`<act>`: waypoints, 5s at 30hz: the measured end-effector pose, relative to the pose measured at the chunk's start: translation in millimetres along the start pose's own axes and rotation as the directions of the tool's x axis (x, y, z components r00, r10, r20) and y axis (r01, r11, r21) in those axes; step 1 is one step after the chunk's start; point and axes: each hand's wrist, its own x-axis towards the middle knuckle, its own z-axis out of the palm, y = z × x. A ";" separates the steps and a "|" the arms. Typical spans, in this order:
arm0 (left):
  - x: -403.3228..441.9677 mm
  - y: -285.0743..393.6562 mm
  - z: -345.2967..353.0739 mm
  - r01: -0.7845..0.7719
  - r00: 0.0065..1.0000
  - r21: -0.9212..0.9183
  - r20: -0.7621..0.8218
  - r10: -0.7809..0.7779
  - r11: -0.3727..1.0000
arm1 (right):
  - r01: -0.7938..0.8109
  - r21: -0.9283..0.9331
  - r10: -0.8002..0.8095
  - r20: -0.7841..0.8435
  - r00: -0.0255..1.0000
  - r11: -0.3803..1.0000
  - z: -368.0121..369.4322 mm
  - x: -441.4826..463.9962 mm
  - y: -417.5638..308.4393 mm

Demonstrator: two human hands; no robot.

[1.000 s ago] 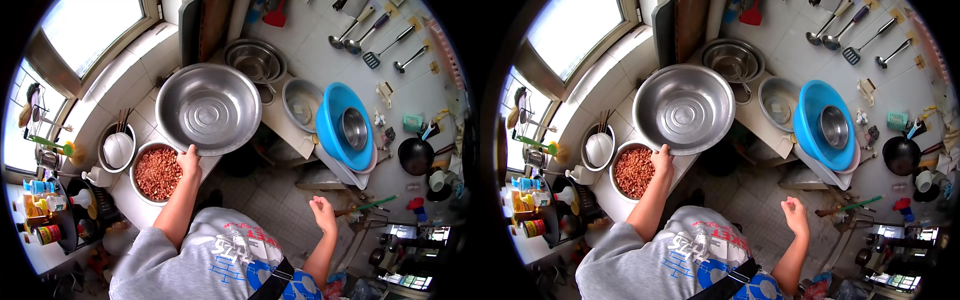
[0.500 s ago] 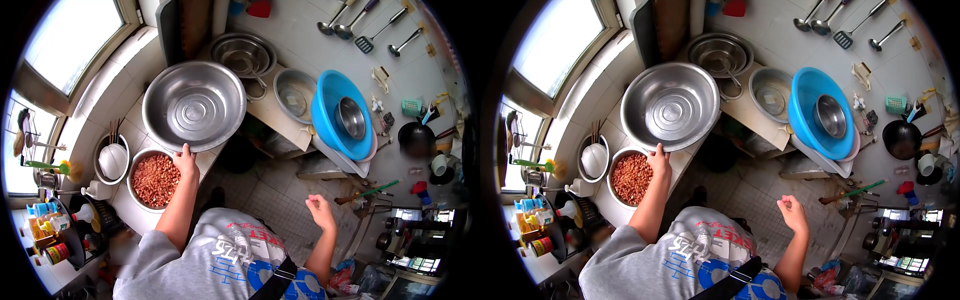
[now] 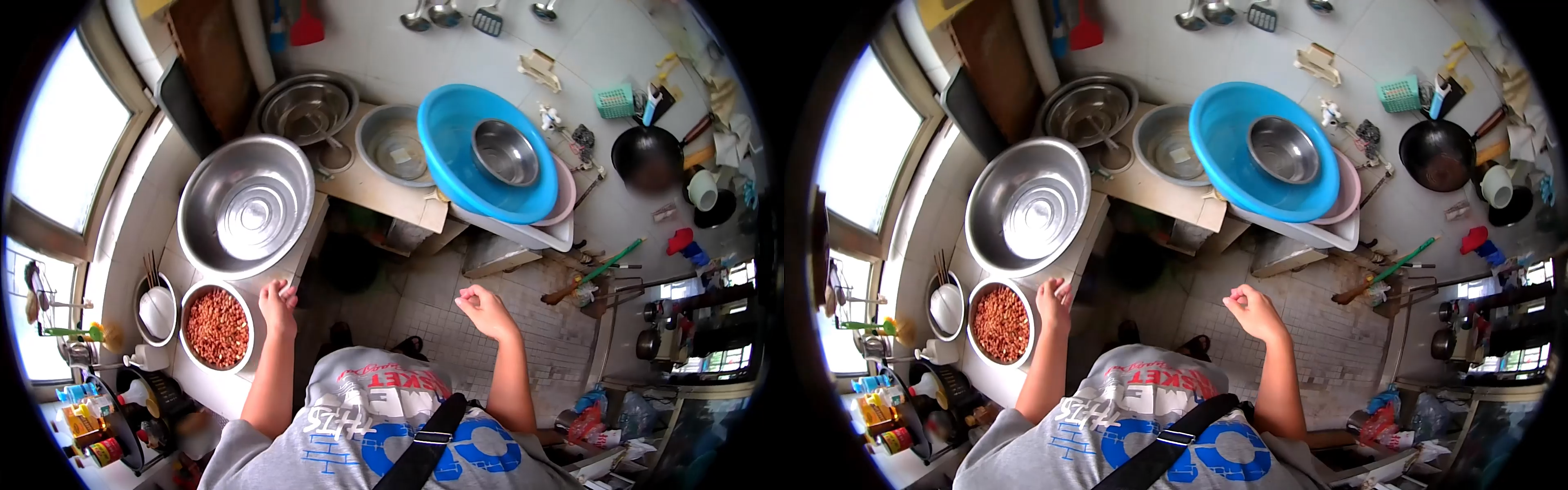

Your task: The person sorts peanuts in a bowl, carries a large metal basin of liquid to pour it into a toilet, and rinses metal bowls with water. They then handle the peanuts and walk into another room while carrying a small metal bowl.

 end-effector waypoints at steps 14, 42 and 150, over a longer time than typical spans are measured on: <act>-107.2 -45.0 10.0 -0.259 0.964 0.194 0.112 0.241 0.946 | -0.197 -0.025 0.156 -0.514 0.843 0.980 -187.9 209.6 -25.7; 108.0 144.0 71.4 -0.608 0.766 0.294 0.460 0.449 0.737 | -0.450 -0.666 -0.532 -0.746 0.401 0.595 -166.7 209.0 -88.0; 153.5 153.5 126.8 -0.560 0.776 0.766 0.619 0.124 -0.316 | 0.273 0.590 -0.082 -0.329 0.941 0.760 -110.4 217.7 -203.2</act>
